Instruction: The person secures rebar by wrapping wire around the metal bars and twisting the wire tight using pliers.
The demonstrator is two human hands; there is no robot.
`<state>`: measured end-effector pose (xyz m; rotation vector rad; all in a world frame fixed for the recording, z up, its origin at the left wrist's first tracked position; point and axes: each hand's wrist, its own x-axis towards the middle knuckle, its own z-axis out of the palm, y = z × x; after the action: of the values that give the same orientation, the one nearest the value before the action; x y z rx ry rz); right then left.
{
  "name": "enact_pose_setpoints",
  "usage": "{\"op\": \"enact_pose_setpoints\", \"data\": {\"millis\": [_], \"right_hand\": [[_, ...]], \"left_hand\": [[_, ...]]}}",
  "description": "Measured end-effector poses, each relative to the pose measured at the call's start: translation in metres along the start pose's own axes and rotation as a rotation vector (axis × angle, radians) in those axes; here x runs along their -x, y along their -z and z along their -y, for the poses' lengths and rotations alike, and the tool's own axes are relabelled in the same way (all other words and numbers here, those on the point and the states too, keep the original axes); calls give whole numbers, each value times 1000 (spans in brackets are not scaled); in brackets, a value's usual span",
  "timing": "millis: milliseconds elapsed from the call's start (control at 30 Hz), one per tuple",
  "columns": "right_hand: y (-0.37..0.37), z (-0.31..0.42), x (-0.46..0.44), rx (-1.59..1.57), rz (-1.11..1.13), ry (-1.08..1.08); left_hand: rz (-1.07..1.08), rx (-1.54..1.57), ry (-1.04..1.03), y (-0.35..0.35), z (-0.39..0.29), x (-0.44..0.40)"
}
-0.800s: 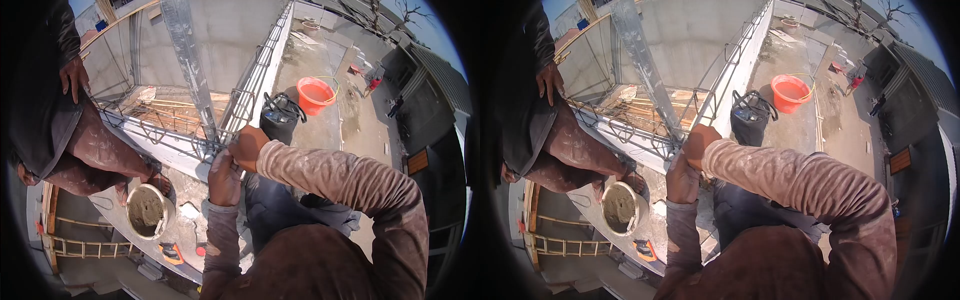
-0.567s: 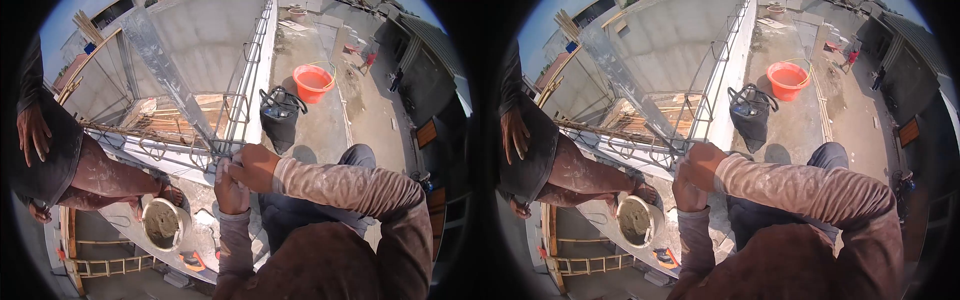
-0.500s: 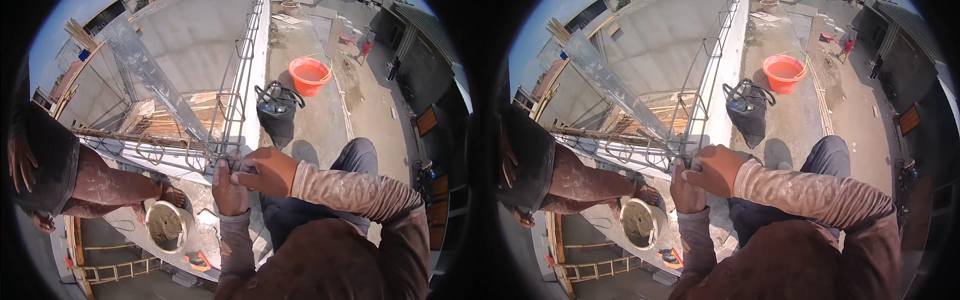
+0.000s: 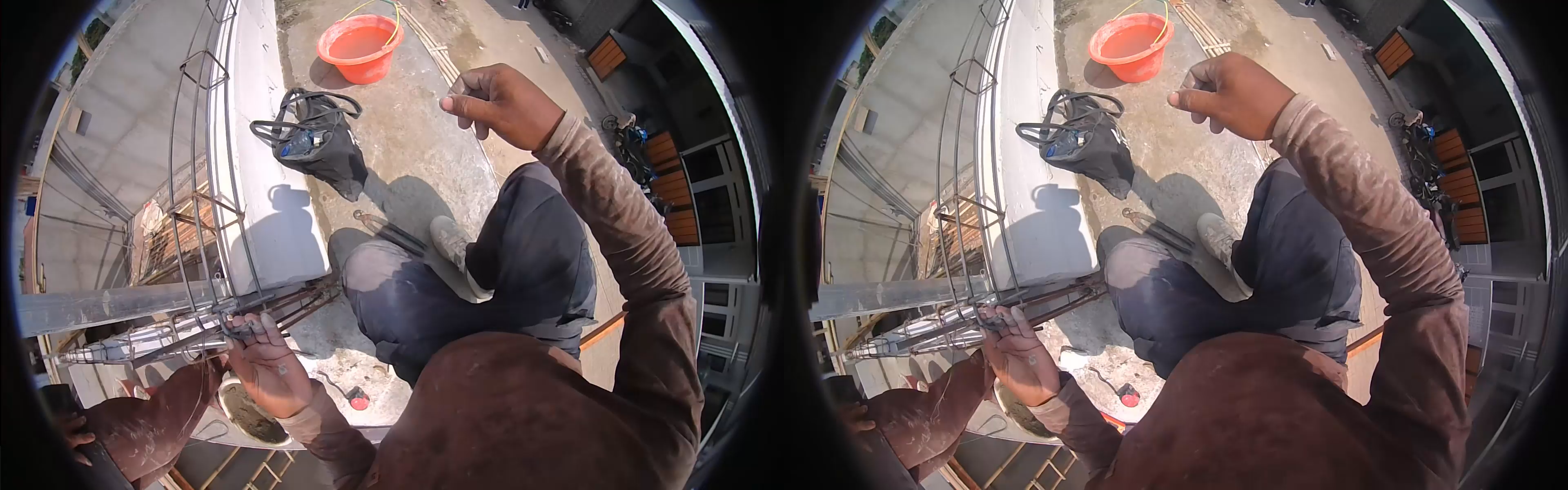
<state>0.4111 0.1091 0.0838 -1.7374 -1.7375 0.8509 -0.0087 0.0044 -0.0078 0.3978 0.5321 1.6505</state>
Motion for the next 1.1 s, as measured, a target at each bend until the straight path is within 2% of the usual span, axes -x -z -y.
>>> {"op": "enact_pose_setpoints", "data": {"millis": [100, 133, 167, 200, 233, 267, 333, 367, 400, 467, 533, 600, 633, 700, 767, 800, 833, 867, 967, 1033, 1100], "right_hand": [[-51, -31, -65, 32, 67, -54], [-81, -54, -83, 93, 84, -76], [-117, -82, -101, 150, 102, -96], [-159, -108, -109, 223, 149, -118], [-200, -133, -111, 239, 250, -238], [-237, -151, -105, 309, 372, -336], [-298, -181, -86, 420, 588, -498], [-325, -201, -70, 388, 556, -532], [-365, -225, -58, 487, 486, -602], [-377, -221, -42, 456, 529, -620], [-390, -234, -41, 480, 422, -572], [-388, -237, -51, 456, 546, -599], [-394, -247, -59, 459, 557, -565], [-424, -272, -68, 461, 569, -650], [-450, -271, -57, 648, 629, -493], [-453, -253, -57, 459, 708, -639], [-473, -250, -64, 323, 922, -698], [-468, -236, -58, 370, 937, -701], [-411, -150, -35, -773, 826, -1267], [-340, -98, -25, -1002, 888, -1317], [-290, -80, -21, -983, 1039, -1115]], "left_hand": [[8, -69, -8, -8, -2, 2], [-86, -56, -8, -13, 0, 5], [-92, -61, -21, -10, -2, 3], [25, 36, 58, -3, -6, -1], [138, 128, 139, 0, -7, -3], [58, 63, 47, -8, -2, 1], [9, 31, 12, -15, 3, 1], [-45, 9, -10, -18, 2, 7], [-174, -5, -63, -22, 5, 10], [-176, -54, -75, -25, 4, 10], [-245, -86, -98, -31, 8, 10], [-285, -113, -106, -30, 11, 8], [-298, -115, -110, -31, 12, 8], [-306, -118, -112, -32, 12, 8], [-325, -54, -111, -35, 13, 8], [-345, -51, -130, -40, 14, 8], [-338, -64, -141, -41, 14, 8], [-343, -36, -125, -39, 12, 9], [-295, -101, -124, -38, 11, 9], [-338, -114, -137, -41, 11, 7], [-381, -140, -138, -43, 9, 8]]}}
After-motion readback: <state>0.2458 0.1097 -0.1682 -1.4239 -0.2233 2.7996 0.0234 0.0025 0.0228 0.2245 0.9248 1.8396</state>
